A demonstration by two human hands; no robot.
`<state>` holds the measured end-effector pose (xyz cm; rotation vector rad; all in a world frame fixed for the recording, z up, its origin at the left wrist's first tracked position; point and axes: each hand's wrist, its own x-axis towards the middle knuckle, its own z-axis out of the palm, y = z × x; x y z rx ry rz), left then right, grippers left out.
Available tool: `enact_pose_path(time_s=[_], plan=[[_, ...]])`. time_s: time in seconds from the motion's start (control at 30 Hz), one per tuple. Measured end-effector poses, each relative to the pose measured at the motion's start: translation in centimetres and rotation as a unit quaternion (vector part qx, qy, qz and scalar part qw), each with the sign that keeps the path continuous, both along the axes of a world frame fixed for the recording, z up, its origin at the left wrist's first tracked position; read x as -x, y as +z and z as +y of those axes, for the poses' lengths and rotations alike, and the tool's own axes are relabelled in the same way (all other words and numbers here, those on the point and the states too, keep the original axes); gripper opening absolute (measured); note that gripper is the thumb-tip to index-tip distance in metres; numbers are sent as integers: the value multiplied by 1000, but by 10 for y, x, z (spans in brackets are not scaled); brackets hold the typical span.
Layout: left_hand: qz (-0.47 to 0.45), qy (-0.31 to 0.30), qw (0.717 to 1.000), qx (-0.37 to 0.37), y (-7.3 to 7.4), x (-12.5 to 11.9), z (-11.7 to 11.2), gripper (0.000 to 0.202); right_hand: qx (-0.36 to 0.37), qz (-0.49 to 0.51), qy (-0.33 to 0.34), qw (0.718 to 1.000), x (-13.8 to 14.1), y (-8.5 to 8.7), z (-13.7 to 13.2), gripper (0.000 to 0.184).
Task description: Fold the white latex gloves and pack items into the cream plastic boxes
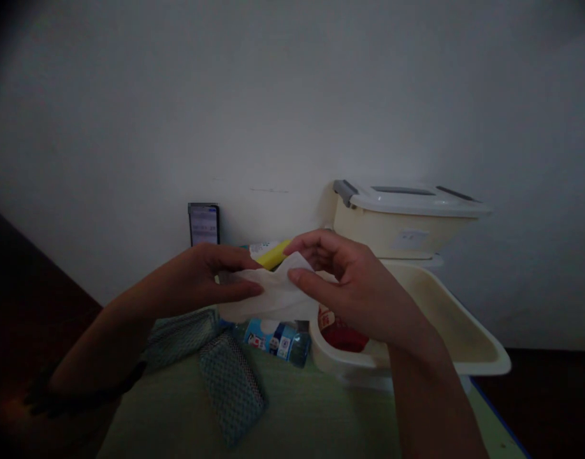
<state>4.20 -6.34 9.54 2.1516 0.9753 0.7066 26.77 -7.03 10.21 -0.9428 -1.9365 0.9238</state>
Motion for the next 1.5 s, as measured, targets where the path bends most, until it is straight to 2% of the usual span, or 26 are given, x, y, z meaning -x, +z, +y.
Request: enact_pose_path(time_s=[0.17, 0.27, 0.37, 0.47, 0.57, 0.73, 0.97, 1.03, 1.17, 1.3, 1.5], plan=[[2, 32, 998, -53, -1, 2, 2, 16, -50, -14, -5, 999, -3, 3, 0, 4], [-34, 35, 996, -73, -2, 5, 4, 13, -54, 3, 3, 999, -6, 5, 0, 5], [-65, 32, 996, -57, -5, 6, 7, 14, -49, 31, -20, 998, -8, 5, 0, 6], [-106, 60, 993, -9, -9, 6, 9, 18, -47, 72, -50, 995, -8, 5, 0, 10], [-164, 76, 984, -2, -11, 3, 10, 18, -41, 86, -39, 995, -8, 4, 2, 12], [-210, 72, 974, -36, -10, 2, 9, 19, -31, 50, 6, 998, -13, 0, 6, 14], [-232, 50, 969, -65, -11, -2, 9, 23, -28, -28, 18, 999, -7, 3, 0, 28], [-233, 43, 969, -66, -10, -3, 9, 24, -40, -52, 8, 998, -3, 5, -2, 26], [-242, 33, 968, -50, -7, -2, 9, 25, -101, -68, -36, 992, 1, 7, -3, 10], [-275, 34, 960, -46, -4, 0, 10, 22, -122, -42, -72, 989, -1, 7, -1, 14], [-287, 49, 950, -111, -7, 3, 11, 13, -150, -36, -103, 983, -3, 6, -3, 21]])
